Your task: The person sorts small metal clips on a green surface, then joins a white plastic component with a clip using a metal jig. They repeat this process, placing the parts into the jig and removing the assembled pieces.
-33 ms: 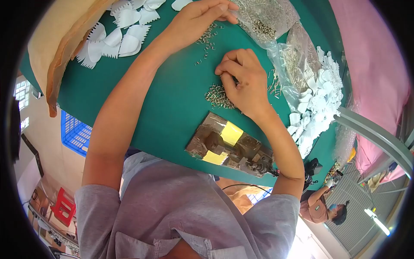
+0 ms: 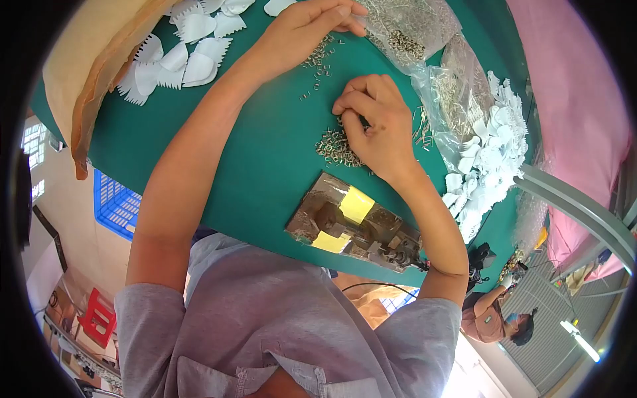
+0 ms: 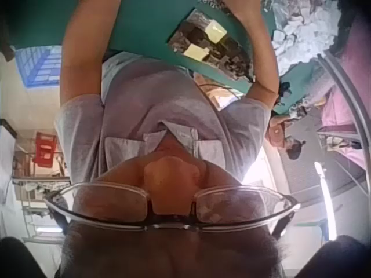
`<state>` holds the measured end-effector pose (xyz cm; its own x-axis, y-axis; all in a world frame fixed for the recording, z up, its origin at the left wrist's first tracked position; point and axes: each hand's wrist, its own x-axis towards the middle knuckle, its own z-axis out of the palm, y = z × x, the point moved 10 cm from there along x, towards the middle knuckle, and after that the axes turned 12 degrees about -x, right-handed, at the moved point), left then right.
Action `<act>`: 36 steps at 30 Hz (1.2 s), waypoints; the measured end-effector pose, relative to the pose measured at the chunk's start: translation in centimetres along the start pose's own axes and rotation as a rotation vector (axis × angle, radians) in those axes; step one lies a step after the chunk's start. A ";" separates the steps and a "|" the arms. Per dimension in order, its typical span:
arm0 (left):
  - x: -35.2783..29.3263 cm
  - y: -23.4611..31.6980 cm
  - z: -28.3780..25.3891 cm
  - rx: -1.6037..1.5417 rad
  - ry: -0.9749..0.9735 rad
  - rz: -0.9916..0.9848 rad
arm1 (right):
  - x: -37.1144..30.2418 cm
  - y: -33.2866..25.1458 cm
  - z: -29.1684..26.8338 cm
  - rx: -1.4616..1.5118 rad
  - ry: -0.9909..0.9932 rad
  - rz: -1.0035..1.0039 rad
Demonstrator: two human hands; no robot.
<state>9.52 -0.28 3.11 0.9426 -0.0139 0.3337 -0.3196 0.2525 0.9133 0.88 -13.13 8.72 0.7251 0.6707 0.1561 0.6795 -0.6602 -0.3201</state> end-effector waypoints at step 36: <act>-0.1 0.1 0.1 0.041 0.006 -0.022 | 2.5 -0.7 -0.3 -0.130 0.185 -0.092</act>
<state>9.38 -0.36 3.21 0.9498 -0.0135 0.3125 -0.3027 0.2123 0.9292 2.25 -11.15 9.63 0.6593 0.6647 0.3515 0.7439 -0.6448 -0.1758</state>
